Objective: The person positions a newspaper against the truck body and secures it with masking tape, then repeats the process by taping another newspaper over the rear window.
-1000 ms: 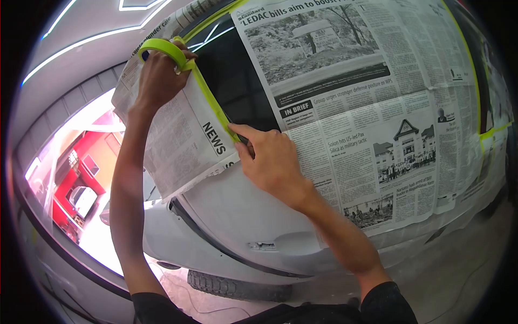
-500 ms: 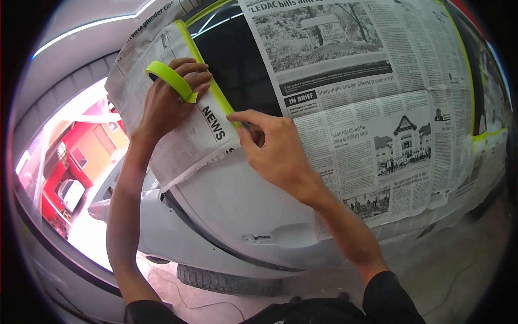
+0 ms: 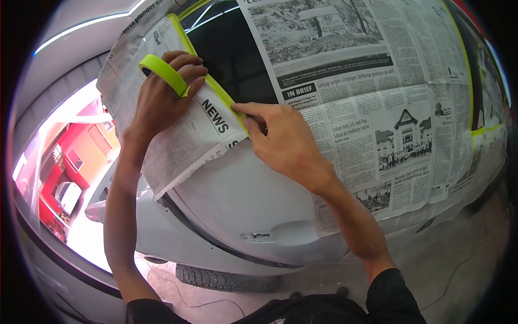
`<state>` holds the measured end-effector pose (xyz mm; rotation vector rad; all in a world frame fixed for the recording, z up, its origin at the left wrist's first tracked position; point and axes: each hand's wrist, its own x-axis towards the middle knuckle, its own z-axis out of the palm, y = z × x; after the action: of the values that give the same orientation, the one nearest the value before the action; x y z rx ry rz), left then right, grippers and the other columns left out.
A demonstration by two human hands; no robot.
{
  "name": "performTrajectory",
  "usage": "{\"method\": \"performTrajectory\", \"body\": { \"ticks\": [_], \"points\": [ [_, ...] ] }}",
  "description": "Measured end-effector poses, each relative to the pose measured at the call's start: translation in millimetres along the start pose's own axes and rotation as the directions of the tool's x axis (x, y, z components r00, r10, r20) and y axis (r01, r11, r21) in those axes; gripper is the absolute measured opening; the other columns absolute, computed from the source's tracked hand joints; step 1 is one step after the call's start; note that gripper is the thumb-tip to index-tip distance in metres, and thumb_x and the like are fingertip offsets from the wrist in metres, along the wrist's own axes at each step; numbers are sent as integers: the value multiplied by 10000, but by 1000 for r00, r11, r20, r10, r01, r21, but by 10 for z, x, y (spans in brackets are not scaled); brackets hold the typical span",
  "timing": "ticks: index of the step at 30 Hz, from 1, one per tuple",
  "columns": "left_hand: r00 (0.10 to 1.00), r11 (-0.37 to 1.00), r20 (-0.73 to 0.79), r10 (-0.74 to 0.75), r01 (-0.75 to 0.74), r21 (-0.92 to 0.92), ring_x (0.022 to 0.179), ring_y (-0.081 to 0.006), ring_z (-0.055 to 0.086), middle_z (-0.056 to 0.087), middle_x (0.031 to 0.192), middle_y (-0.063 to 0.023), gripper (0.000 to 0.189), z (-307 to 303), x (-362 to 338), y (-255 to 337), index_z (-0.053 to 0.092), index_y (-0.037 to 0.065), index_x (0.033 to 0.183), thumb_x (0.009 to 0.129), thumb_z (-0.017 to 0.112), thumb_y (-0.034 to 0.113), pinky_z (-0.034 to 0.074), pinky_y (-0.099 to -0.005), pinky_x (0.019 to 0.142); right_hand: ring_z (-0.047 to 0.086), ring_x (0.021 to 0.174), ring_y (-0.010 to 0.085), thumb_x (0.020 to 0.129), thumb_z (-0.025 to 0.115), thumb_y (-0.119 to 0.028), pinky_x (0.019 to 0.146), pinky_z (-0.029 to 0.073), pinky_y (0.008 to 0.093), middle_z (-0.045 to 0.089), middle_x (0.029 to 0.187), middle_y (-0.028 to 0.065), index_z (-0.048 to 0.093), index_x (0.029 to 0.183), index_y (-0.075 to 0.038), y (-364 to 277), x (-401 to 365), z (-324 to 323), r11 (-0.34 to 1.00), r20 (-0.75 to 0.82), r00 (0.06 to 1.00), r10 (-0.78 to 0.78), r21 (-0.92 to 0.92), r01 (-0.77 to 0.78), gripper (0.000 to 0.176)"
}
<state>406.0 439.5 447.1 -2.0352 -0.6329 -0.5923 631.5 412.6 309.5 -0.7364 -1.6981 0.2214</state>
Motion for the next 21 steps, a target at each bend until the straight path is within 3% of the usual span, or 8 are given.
{"method": "performTrajectory", "body": {
  "ticks": [4, 11, 19, 21],
  "points": [
    [1000, 1000, 18, -5, 5, 9, 1237, -285, 614, 715, 1222, -56, 160, -20, -17, 27, 758, 102, 1092, 962, 706, 180, 529, -436, 1015, 744, 814, 276, 982, 616, -144, 761, 565, 381, 777, 952, 145, 724, 1280, -102, -34, 10, -8, 994, 77, 992, 104, -28, -102, 319],
    [999, 998, 45, 12, -14, 55, 1254, -290, 605, 715, 1213, -56, 168, -50, -46, 121, 756, 97, 1086, 930, 732, 156, 522, -439, 1020, 746, 800, 277, 972, 632, -171, 739, 566, 385, 774, 903, 116, 738, 1263, -152, 25, 26, 58, 992, 36, 996, 82, -103, -78, 310],
    [996, 996, 84, 42, -35, -86, 1167, -310, 645, 722, 1081, -76, 111, 28, -66, 462, 753, 48, 963, 881, 751, 124, 540, -438, 955, 738, 760, 300, 951, 655, -192, 720, 567, 401, 743, 793, 115, 743, 1254, -163, -39, 46, -20, 983, 83, 988, 128, -140, -116, 317],
    [991, 989, 115, 61, -44, -143, 1161, -309, 646, 722, 1076, -77, 111, 44, -102, 603, 755, 49, 961, 873, 751, 118, 541, -435, 955, 729, 850, 360, 949, 649, -196, 788, 566, 461, 752, 889, 159, 753, 1215, -130, -35, 10, -21, 979, 57, 990, 126, -168, -115, 293]
  ]
}}
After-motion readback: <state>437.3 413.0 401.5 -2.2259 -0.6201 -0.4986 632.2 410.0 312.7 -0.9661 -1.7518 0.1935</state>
